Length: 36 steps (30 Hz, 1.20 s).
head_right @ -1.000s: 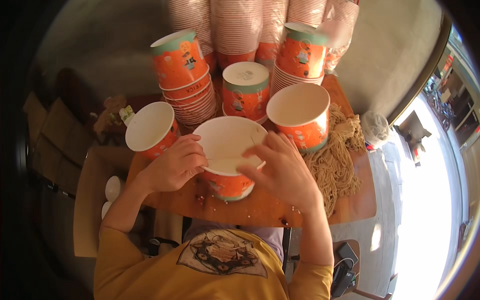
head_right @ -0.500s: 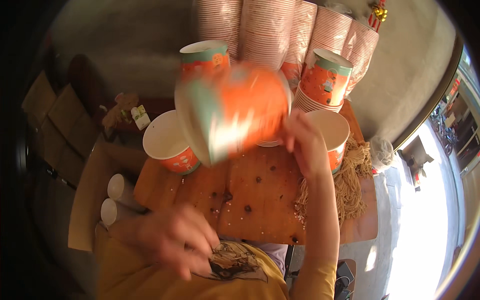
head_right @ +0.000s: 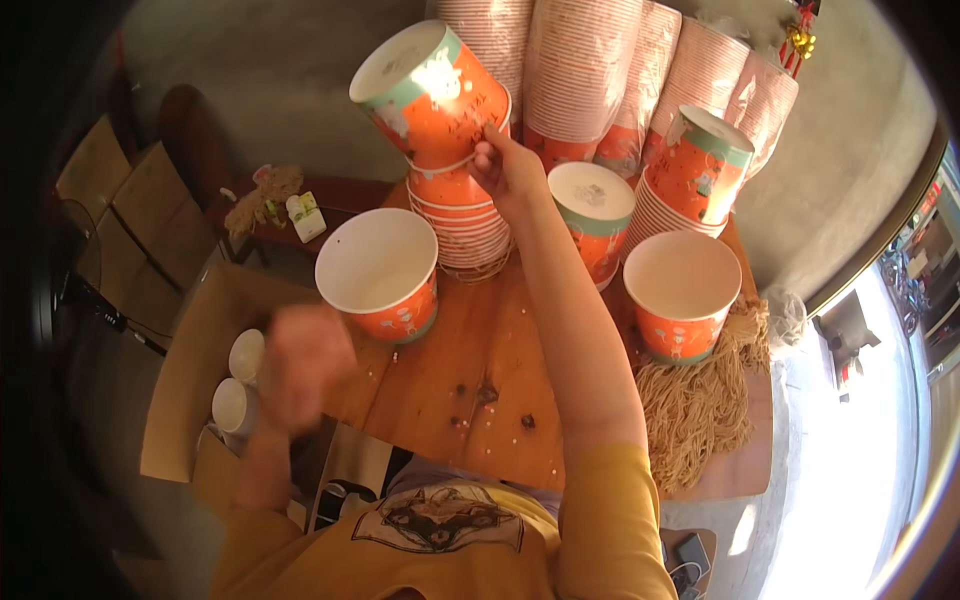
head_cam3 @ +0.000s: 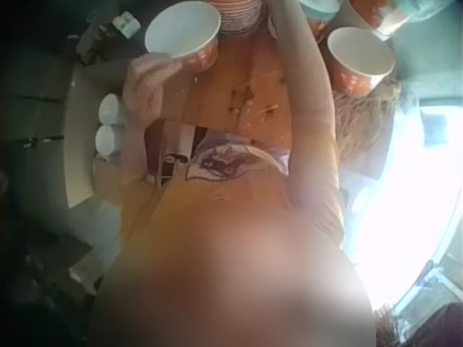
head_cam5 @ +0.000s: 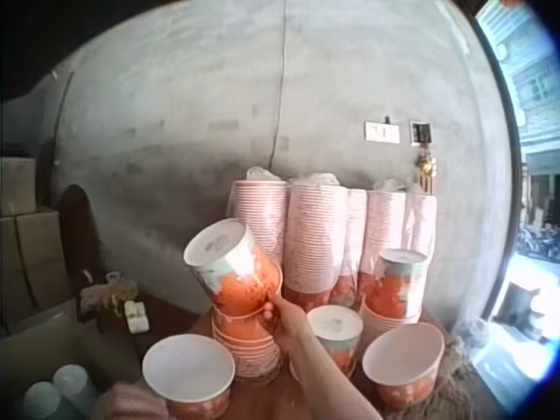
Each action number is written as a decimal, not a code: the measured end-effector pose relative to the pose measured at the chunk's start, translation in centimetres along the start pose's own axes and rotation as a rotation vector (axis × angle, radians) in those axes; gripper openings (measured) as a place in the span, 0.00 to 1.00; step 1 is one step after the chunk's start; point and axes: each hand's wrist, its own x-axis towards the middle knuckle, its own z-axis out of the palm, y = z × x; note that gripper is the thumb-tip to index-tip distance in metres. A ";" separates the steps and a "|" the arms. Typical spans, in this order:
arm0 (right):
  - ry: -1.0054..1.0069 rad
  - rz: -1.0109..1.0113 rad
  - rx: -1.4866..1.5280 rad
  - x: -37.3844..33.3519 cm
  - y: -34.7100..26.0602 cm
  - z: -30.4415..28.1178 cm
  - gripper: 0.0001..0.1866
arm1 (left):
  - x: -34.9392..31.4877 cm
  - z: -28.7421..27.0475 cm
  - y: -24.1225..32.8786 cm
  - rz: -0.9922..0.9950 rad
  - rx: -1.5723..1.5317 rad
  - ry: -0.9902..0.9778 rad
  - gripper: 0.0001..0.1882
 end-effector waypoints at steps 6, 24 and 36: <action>-0.019 0.067 0.324 3.9 -0.1 -1.5 0.08 | -1.4 2.0 -14.5 -0.311 0.183 0.024 0.29; 0.390 -0.423 -1.686 -31.0 -4.6 -14.7 0.13 | 2.5 7.5 1.1 0.143 -0.017 -0.089 0.23; 0.403 -0.510 -1.983 -33.0 -5.8 -20.9 0.08 | 5.4 10.6 5.6 0.053 -0.040 -0.015 0.24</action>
